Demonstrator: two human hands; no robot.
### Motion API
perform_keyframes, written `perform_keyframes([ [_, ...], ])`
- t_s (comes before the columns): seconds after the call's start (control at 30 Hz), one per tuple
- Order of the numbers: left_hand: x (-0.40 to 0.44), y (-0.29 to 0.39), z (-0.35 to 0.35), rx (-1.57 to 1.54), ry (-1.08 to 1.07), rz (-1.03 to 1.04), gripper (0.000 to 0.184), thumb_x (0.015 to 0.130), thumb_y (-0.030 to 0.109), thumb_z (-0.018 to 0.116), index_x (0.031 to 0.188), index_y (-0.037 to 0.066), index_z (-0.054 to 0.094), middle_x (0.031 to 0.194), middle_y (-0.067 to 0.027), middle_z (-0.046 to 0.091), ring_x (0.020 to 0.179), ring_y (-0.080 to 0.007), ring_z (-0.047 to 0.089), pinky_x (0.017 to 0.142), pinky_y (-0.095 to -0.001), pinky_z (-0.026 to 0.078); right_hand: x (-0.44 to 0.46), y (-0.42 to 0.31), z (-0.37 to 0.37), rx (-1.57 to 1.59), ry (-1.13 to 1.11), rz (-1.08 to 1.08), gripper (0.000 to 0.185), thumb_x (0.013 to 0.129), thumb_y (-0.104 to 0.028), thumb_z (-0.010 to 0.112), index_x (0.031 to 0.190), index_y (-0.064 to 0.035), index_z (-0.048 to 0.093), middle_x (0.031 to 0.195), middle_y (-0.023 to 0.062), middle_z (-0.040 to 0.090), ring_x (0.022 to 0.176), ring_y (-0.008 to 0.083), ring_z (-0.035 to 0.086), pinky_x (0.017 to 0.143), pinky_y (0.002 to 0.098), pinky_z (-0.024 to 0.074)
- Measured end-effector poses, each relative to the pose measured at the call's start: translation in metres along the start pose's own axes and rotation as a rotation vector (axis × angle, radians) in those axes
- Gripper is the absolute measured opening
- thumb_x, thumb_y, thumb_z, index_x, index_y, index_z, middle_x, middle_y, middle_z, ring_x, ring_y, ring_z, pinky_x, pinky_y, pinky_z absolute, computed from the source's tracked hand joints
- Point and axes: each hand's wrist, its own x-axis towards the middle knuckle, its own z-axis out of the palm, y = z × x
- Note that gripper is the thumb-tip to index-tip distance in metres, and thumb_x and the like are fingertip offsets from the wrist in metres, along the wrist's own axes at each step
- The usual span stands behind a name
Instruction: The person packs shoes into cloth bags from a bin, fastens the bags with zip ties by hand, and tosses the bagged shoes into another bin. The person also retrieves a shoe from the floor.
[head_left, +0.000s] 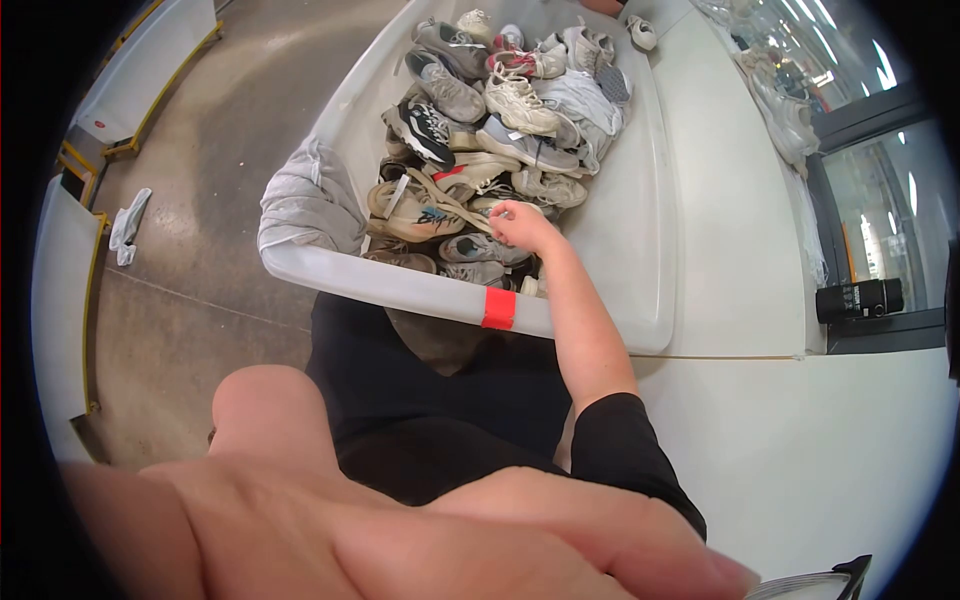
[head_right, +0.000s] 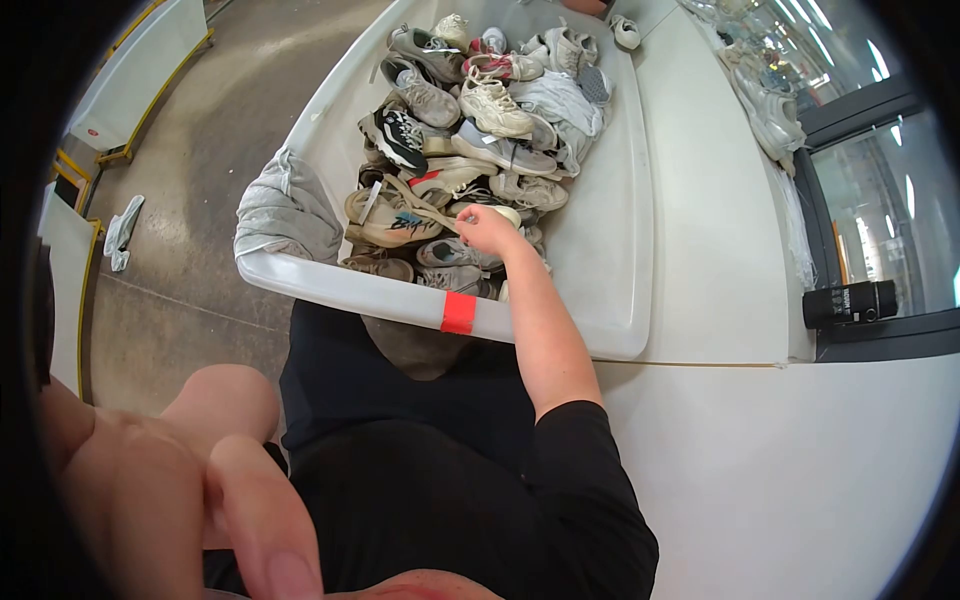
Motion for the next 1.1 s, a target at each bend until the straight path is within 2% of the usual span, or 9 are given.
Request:
perform_keyframes([
  [0.37,-0.006,-0.003,-0.001,-0.021,0.068,-0.036,0.016,0.1,0.03,0.058,0.091,0.016,0.057,0.075,0.0019,0.053,0.075,-0.0146,0.052,0.075,-0.0358,0.05,0.003,-0.002,0.001,0.025,-0.009,-0.002,0.023,0.095,-0.023,0.066,0.111,-0.0063,0.064,0.088,0.0039,0.07,0.073,0.0107,0.063,0.065,0.0259,0.0526],
  [0.43,0.057,-0.109,0.074,-0.024,0.063,-0.055,0.017,0.1,0.03,0.058,0.091,0.015,0.056,0.073,0.0016,0.052,0.074,-0.0151,0.052,0.074,-0.0361,0.05,0.0,-0.001,0.002,0.03,-0.005,0.003,0.022,0.095,-0.022,0.065,0.11,-0.0059,0.064,0.087,0.0041,0.07,0.073,0.0106,0.063,0.064,0.0262,0.0523],
  [0.5,0.042,-0.083,0.067,-0.026,0.036,-0.072,0.018,0.1,0.03,0.058,0.091,0.015,0.055,0.072,0.0013,0.052,0.072,-0.0155,0.052,0.073,-0.0363,0.05,0.0,-0.001,0.001,0.05,0.014,-0.012,0.021,0.095,-0.021,0.064,0.11,-0.0057,0.064,0.086,0.0041,0.07,0.073,0.0106,0.063,0.063,0.0263,0.0521],
  [0.53,0.046,-0.083,0.067,-0.026,0.013,-0.079,0.018,0.1,0.03,0.058,0.091,0.015,0.055,0.071,0.0011,0.051,0.072,-0.0158,0.051,0.073,-0.0365,0.05,0.001,0.002,0.001,0.034,0.01,-0.023,0.021,0.096,-0.021,0.064,0.11,-0.0055,0.064,0.085,0.0043,0.07,0.072,0.0107,0.063,0.063,0.0265,0.0517],
  [0.6,0.039,-0.096,0.059,0.277,-0.189,-0.112,0.023,0.101,0.036,0.059,0.105,0.014,0.054,0.078,-0.001,0.059,0.072,-0.0169,0.055,0.071,-0.0378,0.048,0.005,0.005,0.002,0.001,0.0,-0.044,0.02,0.096,-0.02,0.064,0.109,-0.0051,0.063,0.083,0.0045,0.07,0.07,0.0108,0.062,0.061,0.0269,0.0509],
  [0.67,0.042,-0.102,0.063,0.412,-0.534,-0.059,0.021,0.099,0.032,0.063,0.108,0.013,0.057,0.087,-0.0026,0.066,0.081,-0.0203,0.06,0.073,-0.0384,0.05,0.01,0.006,0.0,0.015,0.004,-0.048,0.021,0.095,-0.021,0.064,0.109,-0.0054,0.063,0.084,0.0045,0.07,0.071,0.0115,0.063,0.063,0.0278,0.0514],
  [0.73,0.033,-0.102,0.094,0.679,-0.459,0.111,0.024,0.09,0.027,0.073,0.105,0.011,0.062,0.094,-0.0041,0.071,0.084,-0.0242,0.064,0.074,-0.0399,0.051,0.011,0.012,0.002,0.016,-0.012,-0.015,0.023,0.093,-0.022,0.065,0.108,-0.0061,0.064,0.084,0.0046,0.072,0.073,0.0131,0.066,0.068,0.0297,0.0523],
  [1.03,0.047,-0.143,0.064,0.797,-0.555,0.158,0.022,0.083,0.013,0.076,0.101,0.006,0.066,0.093,-0.0051,0.07,0.08,-0.0205,0.063,0.072,-0.0367,0.051,-0.001,0.0,0.004,-0.007,-0.011,-0.029,0.024,0.092,-0.022,0.067,0.109,-0.0052,0.063,0.086,0.0045,0.071,0.074,0.014,0.065,0.069,0.0301,0.0522],
  [1.1,0.053,-0.153,0.048,0.816,-0.579,0.184,0.022,0.081,0.01,0.077,0.101,0.005,0.067,0.093,-0.0054,0.07,0.079,-0.0196,0.063,0.071,-0.0359,0.051,-0.003,-0.002,0.007,0.062,0.11,-0.059,0.027,0.092,-0.023,0.068,0.112,-0.0051,0.063,0.088,0.0051,0.07,0.077,0.0147,0.064,0.071,0.0302,0.0521],
])
